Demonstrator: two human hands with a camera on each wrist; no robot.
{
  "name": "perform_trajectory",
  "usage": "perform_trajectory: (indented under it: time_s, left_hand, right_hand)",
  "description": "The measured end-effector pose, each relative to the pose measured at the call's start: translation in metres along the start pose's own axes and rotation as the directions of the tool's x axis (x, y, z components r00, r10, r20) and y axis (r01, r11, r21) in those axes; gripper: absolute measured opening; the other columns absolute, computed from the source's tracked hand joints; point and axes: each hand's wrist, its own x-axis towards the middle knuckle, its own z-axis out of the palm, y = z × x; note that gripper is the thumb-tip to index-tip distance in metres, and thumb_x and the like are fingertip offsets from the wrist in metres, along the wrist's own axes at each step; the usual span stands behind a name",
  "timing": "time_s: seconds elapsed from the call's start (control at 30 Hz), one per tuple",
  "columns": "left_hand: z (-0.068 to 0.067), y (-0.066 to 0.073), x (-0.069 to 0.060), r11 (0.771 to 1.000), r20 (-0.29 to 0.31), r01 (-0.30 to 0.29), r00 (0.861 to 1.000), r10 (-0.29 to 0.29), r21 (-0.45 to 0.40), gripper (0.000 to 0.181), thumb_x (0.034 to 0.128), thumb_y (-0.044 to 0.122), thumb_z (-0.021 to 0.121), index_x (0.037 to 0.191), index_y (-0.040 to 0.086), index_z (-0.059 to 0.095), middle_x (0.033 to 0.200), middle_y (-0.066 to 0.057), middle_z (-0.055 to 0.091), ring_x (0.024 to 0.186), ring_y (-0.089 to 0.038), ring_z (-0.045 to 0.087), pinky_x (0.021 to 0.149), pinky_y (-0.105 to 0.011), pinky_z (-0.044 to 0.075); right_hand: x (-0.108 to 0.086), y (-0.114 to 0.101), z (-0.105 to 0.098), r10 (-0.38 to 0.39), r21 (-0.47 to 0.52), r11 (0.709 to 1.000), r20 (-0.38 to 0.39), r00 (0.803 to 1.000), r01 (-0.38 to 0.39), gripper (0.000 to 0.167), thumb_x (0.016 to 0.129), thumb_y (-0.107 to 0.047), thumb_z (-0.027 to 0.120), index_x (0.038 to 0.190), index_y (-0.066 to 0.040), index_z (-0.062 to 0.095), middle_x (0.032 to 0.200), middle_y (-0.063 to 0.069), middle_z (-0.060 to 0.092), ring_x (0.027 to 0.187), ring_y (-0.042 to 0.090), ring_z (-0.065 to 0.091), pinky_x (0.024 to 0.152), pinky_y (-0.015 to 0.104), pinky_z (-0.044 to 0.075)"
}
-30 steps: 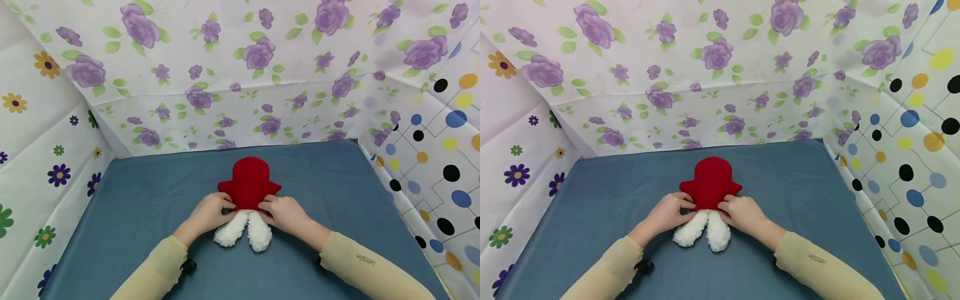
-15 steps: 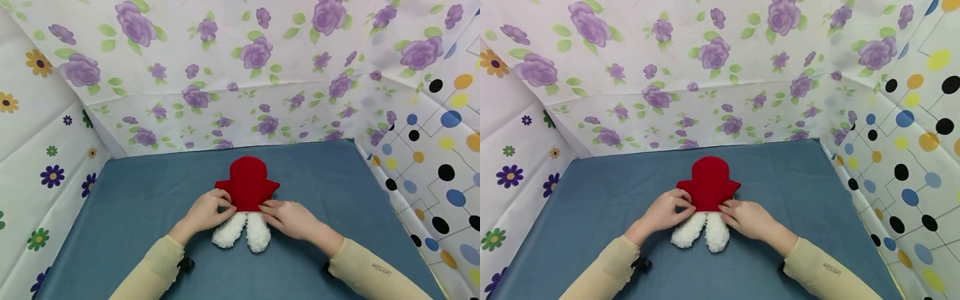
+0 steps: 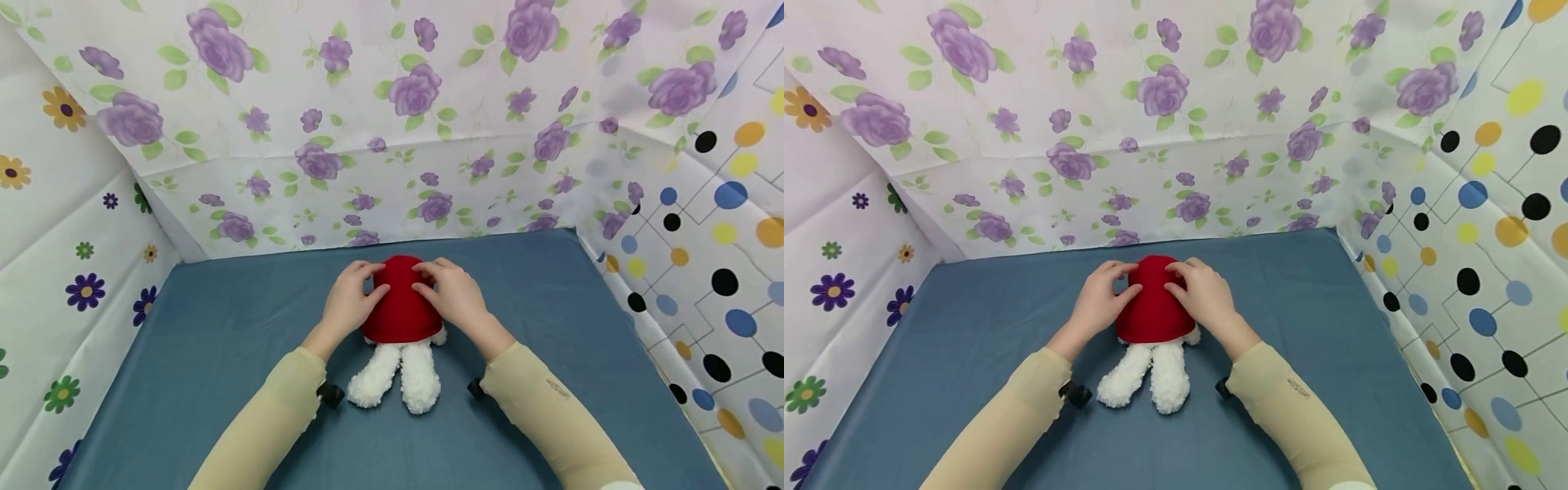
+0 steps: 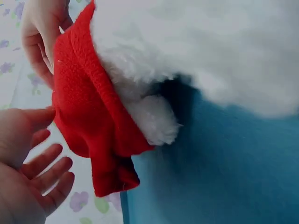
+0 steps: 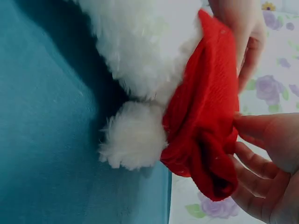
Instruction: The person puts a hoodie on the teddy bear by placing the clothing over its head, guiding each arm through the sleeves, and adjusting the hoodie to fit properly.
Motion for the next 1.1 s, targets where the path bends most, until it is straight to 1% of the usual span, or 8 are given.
perform_trajectory:
  time_s: [0.13,0.3,0.5,0.63,0.73,0.87,0.97,1.1]
  left_hand:
    - [0.007,0.0,0.013,0.998,0.031,0.056,0.998,-0.057,0.033,0.043,0.1022,0.026,0.077,0.142,0.01,0.07,0.138,-0.013,0.061,0.121,-0.031,0.06,0.097,-0.047,0.057]
    - [0.011,0.001,0.019,0.995,0.007,0.086,0.996,-0.086,0.045,0.027,0.0993,0.023,0.08,0.123,0.009,0.079,0.129,-0.011,0.064,0.116,-0.03,0.06,0.095,-0.046,0.056]
    - [0.016,0.002,0.021,0.994,-0.02,0.094,0.995,-0.093,0.059,0.015,0.0972,0.02,0.082,0.107,0.008,0.082,0.116,-0.009,0.068,0.109,-0.029,0.062,0.093,-0.045,0.056]
    - [0.018,0.003,0.018,0.992,0.009,0.076,0.997,-0.078,0.098,0.01,0.0983,0.019,0.081,0.099,0.009,0.08,0.11,-0.007,0.069,0.105,-0.027,0.061,0.09,-0.043,0.057]
    - [0.016,0.007,0.014,0.995,0.088,0.03,0.995,-0.038,0.094,0.009,0.0991,0.018,0.08,0.096,0.01,0.077,0.104,-0.006,0.069,0.102,-0.025,0.059,0.087,-0.042,0.057]
    - [0.013,0.014,0.007,0.999,0.196,-0.017,0.981,0.01,0.032,0.01,0.0983,0.015,0.08,0.093,0.011,0.073,0.096,-0.004,0.067,0.098,-0.023,0.058,0.082,-0.04,0.058]
    - [0.013,0.016,0.004,0.999,0.211,-0.029,0.977,0.022,0.031,0.012,0.0975,0.014,0.081,0.091,0.011,0.072,0.092,-0.004,0.066,0.094,-0.022,0.057,0.078,-0.038,0.058]
    - [0.015,0.014,0.005,0.994,0.176,-0.05,0.984,0.033,0.093,0.012,0.0967,0.014,0.082,0.092,0.009,0.073,0.088,-0.003,0.069,0.089,-0.021,0.058,0.075,-0.035,0.056]
  right_hand:
    - [0.011,-0.002,0.007,0.021,-0.068,0.997,0.002,1.0,-0.021,0.033,0.099,-0.031,0.081,0.126,-0.014,0.076,0.107,0.007,0.066,0.089,0.021,0.069,0.075,0.039,0.062]
    - [0.015,-0.003,0.015,0.013,-0.073,0.997,-0.013,1.0,-0.014,0.023,0.098,-0.028,0.081,0.114,-0.011,0.078,0.105,0.008,0.065,0.087,0.025,0.07,0.08,0.04,0.063]
    - [0.016,-0.004,0.021,0.006,-0.087,0.996,0.008,1.0,-0.005,0.013,0.101,-0.022,0.077,0.106,-0.009,0.078,0.103,0.009,0.062,0.089,0.027,0.068,0.084,0.04,0.061]
    - [0.015,-0.008,0.024,-0.008,-0.134,0.991,0.033,0.999,0.013,0.011,0.104,-0.019,0.075,0.102,-0.008,0.072,0.106,0.011,0.061,0.091,0.029,0.065,0.086,0.041,0.059]
    - [0.013,-0.01,0.025,-0.004,-0.159,0.987,0.043,0.999,0.011,0.013,0.104,-0.018,0.074,0.098,-0.008,0.068,0.106,0.012,0.059,0.09,0.028,0.062,0.083,0.04,0.058]
    - [0.01,-0.008,0.026,-0.018,-0.155,0.988,0.043,0.999,0.025,0.015,0.103,-0.018,0.074,0.095,-0.009,0.064,0.104,0.01,0.057,0.088,0.026,0.057,0.078,0.038,0.056]
    - [0.008,-0.002,0.025,-0.092,-0.126,0.987,0.056,0.994,0.098,0.014,0.104,-0.017,0.073,0.097,-0.011,0.062,0.11,0.009,0.057,0.092,0.026,0.054,0.08,0.037,0.053]
    - [0.007,0.007,0.023,-0.207,-0.017,0.978,0.088,0.974,0.21,0.01,0.106,-0.013,0.068,0.102,-0.012,0.059,0.114,0.007,0.059,0.097,0.026,0.052,0.085,0.038,0.049]
